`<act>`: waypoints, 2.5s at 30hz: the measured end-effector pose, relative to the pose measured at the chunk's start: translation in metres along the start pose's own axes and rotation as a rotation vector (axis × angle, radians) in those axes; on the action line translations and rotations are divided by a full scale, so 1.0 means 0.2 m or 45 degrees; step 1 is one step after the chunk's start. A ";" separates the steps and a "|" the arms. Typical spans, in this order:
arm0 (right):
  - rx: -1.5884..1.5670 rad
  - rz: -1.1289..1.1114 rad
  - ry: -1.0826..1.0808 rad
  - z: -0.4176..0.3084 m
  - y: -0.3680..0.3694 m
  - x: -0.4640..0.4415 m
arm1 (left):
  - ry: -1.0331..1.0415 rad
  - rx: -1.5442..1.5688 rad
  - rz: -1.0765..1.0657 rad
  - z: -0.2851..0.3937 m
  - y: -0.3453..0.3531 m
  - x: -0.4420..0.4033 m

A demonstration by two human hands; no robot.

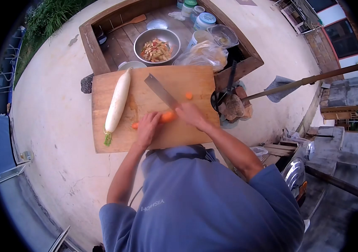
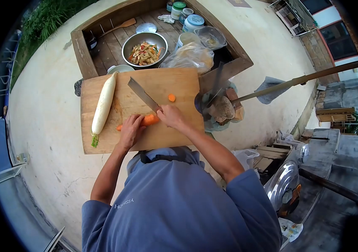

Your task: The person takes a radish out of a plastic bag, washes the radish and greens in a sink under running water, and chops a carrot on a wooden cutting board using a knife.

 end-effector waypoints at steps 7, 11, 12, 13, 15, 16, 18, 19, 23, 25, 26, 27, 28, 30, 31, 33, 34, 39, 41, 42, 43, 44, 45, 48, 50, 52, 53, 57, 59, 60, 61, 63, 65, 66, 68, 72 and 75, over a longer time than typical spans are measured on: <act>0.201 -0.049 -0.027 -0.07 -0.15 0.15 | 0.031 0.045 0.239 -0.06 0.01 -0.07; 0.227 -0.154 0.061 -0.08 -0.13 0.21 | 0.042 0.034 0.319 -0.06 0.03 -0.06; 0.226 -0.148 0.072 -0.07 -0.11 0.20 | 0.040 0.029 0.324 -0.05 0.03 -0.06; 0.221 -0.135 0.086 -0.06 -0.09 0.19 | 0.045 0.026 0.324 -0.05 0.02 -0.06; 0.247 -0.137 0.067 -0.05 -0.01 0.11 | 0.056 0.042 0.335 -0.05 0.04 -0.06; 0.262 -0.135 0.053 -0.03 0.02 0.07 | 0.064 0.048 0.345 -0.04 0.04 -0.06; 0.322 0.022 -0.048 0.06 0.09 0.00 | 0.107 0.100 0.347 0.00 0.01 -0.04; 0.345 0.092 -0.111 0.05 0.14 -0.04 | 0.120 0.113 0.351 0.02 -0.01 -0.03; 0.087 0.079 -0.035 0.00 0.09 0.01 | 0.119 0.060 0.340 0.00 0.00 0.02; 0.053 0.016 -0.041 0.04 0.03 0.09 | 0.107 0.066 0.361 -0.01 0.01 0.03; 0.032 -0.027 -0.069 0.10 0.01 0.12 | 0.103 0.071 0.372 -0.01 0.01 0.03; 0.090 -0.046 -0.037 0.03 -0.04 0.18 | 0.099 0.069 0.382 -0.01 0.00 0.03; 0.145 -0.060 -0.003 -0.04 -0.09 0.25 | 0.099 0.069 0.387 0.00 0.00 0.04; 0.263 -0.155 0.033 -0.03 -0.11 0.31 | 0.105 0.058 0.385 0.00 0.00 0.05; 0.319 -0.199 0.053 -0.03 -0.10 0.32 | 0.096 0.053 0.394 0.00 0.00 0.05; 0.382 -0.124 -0.081 0.04 -0.04 0.27 | 0.082 0.045 0.408 0.01 0.01 0.05; 0.412 -0.085 -0.150 0.07 0.00 0.25 | 0.089 0.035 0.410 0.00 0.01 0.05; 0.083 -0.106 -0.043 0.09 0.14 -0.05 | 0.104 0.018 0.395 -0.02 0.04 0.07; 0.007 -0.064 -0.057 0.06 0.16 -0.07 | -0.003 0.036 0.363 -0.01 0.02 0.07; -0.011 -0.068 -0.038 0.05 0.15 -0.07 | -0.057 0.049 0.354 0.00 0.02 0.06; -0.026 -0.073 -0.014 0.02 0.13 -0.05 | -0.076 -0.020 0.324 0.01 -0.01 0.05; -0.013 -0.046 -0.019 0.02 0.12 -0.02 | -0.096 -0.081 0.288 0.03 -0.05 0.05; 0.001 -0.018 -0.020 0.02 0.10 0.02 | -0.115 -0.137 0.251 0.04 -0.06 0.04; -0.028 0.009 -0.023 0.01 0.03 0.09 | -0.186 0.006 0.106 -0.05 0.03 0.03; 0.004 0.019 0.003 -0.01 -0.04 0.17 | -0.179 0.019 0.186 -0.08 0.02 -0.02; 0.105 0.024 0.038 -0.08 -0.10 0.21 | -0.124 0.053 0.232 -0.09 0.03 -0.04; 0.127 -0.005 0.063 -0.10 -0.12 0.25 | -0.086 0.069 0.241 -0.11 0.03 -0.03; 0.247 -0.128 0.130 -0.15 -0.15 0.30 | 0.027 0.149 0.283 -0.06 -0.05 -0.04; 0.356 -0.148 0.137 -0.13 -0.14 0.30 | 0.026 0.129 0.329 -0.06 -0.02 -0.02; 0.422 -0.136 0.127 -0.08 -0.11 0.29 | 0.026 0.122 0.352 -0.06 0.00 -0.02; 0.488 -0.122 0.120 -0.06 -0.08 0.28 | 0.006 0.120 0.372 -0.06 0.00 -0.03; 0.480 -0.112 0.115 -0.07 -0.02 0.23 | -0.021 0.121 0.402 -0.05 0.02 -0.03; 0.477 -0.057 0.045 -0.07 0.03 0.11 | 0.003 0.120 0.379 -0.07 0.05 -0.03; 0.473 -0.021 -0.013 -0.03 0.09 0.04 | 0.011 0.114 0.366 -0.08 0.06 -0.01; 0.442 0.051 -0.103 0.01 0.12 -0.01 | 0.011 0.073 0.394 -0.05 0.06 0.01; 0.237 0.115 -0.097 0.01 0.09 0.04 | -0.061 0.032 0.388 0.00 0.05 0.02; 0.175 -0.030 0.054 -0.10 -0.04 0.21 | -0.068 0.026 0.397 0.01 0.07 0.04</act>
Point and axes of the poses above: each hand's wrist, its own x-axis away from the middle knuckle, its own y-axis out of the palm, z = x × y, the point moved 1 cm from there along -x, towards the middle knuckle
